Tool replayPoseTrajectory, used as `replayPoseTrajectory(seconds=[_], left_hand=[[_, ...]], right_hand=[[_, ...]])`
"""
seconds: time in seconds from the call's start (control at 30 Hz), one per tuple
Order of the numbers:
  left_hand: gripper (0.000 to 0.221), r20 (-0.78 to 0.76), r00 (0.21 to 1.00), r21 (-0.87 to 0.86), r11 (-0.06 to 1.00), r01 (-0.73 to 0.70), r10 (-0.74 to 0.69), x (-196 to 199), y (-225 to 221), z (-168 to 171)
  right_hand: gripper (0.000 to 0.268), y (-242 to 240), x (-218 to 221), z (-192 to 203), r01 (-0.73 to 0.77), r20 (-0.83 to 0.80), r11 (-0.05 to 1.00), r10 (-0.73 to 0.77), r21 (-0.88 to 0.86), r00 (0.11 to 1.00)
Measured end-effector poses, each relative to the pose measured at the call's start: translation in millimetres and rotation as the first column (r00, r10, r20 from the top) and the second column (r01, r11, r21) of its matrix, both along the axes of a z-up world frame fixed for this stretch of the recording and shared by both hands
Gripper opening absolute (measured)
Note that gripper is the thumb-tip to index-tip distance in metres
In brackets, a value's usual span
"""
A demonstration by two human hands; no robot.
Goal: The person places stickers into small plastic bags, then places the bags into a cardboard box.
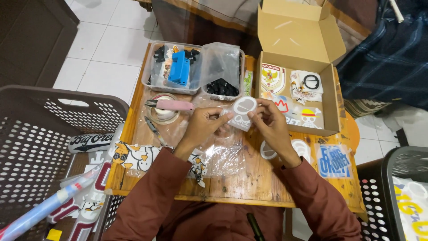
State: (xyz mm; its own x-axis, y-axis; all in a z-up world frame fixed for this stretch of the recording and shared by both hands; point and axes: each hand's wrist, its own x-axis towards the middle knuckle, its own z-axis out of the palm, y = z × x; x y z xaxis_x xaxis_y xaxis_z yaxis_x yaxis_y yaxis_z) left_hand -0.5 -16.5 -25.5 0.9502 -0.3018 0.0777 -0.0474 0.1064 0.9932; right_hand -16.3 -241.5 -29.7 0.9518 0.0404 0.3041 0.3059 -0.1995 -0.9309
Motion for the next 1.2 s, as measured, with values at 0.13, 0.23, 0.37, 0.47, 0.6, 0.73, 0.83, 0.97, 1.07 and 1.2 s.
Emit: replayPoseTrajectory(seconds=[0.13,0.23,0.37,0.47,0.6,0.73,0.83,0.97,1.07,1.2], left_hand=[[0.023,0.001,1.0,0.0,1.0,0.009,-0.009,3,0,-4],[0.023,0.018,1.0,0.004,1.0,0.015,-0.015,3,0,-5],[0.022,0.017,1.0,-0.001,1.0,0.023,-0.023,1,2,-2],[0.021,0.009,1.0,-0.008,1.0,0.03,-0.03,2,3,-3],[0.021,0.008,1.0,-0.011,1.0,0.027,-0.027,3,2,0],[0.021,-0.023,0.999,-0.026,0.999,0.028,-0.028,1,-1,-4],[0.023,-0.003,1.0,-0.043,0.999,-0.007,0.007,-2,-2,4],[0.023,0.01,1.0,-0.044,0.999,-0.027,0.028,-4,-1,5],[0.021,0.007,0.999,-0.035,0.999,-0.04,0.04,-4,-1,4],[0.02,-0.006,0.999,-0.04,0.998,-0.043,0.043,-5,-1,4]], right_hand=[[0.037,-1,1,0,0.009,-0.007,1.0,-0.009,-0.013,1.0],[0.036,0,0,0,0.009,-0.002,1.0,-0.009,-0.025,1.0],[0.035,-1,0,-1,0.014,0.006,0.999,-0.014,-0.036,1.0],[0.035,1,-1,5,0.004,0.03,0.998,-0.002,-0.058,1.0],[0.033,3,-1,5,0.028,0.032,0.997,-0.025,-0.069,0.999],[0.034,3,-3,6,0.032,0.025,0.994,-0.029,-0.1,0.999],[0.034,5,-4,6,0.027,0.032,0.992,-0.023,-0.122,0.999],[0.034,10,-8,9,0.022,0.031,0.987,-0.017,-0.16,0.999],[0.034,10,-8,8,0.021,0.042,0.983,-0.014,-0.183,0.999],[0.035,11,-9,6,0.017,0.05,0.982,-0.008,-0.186,0.999]])
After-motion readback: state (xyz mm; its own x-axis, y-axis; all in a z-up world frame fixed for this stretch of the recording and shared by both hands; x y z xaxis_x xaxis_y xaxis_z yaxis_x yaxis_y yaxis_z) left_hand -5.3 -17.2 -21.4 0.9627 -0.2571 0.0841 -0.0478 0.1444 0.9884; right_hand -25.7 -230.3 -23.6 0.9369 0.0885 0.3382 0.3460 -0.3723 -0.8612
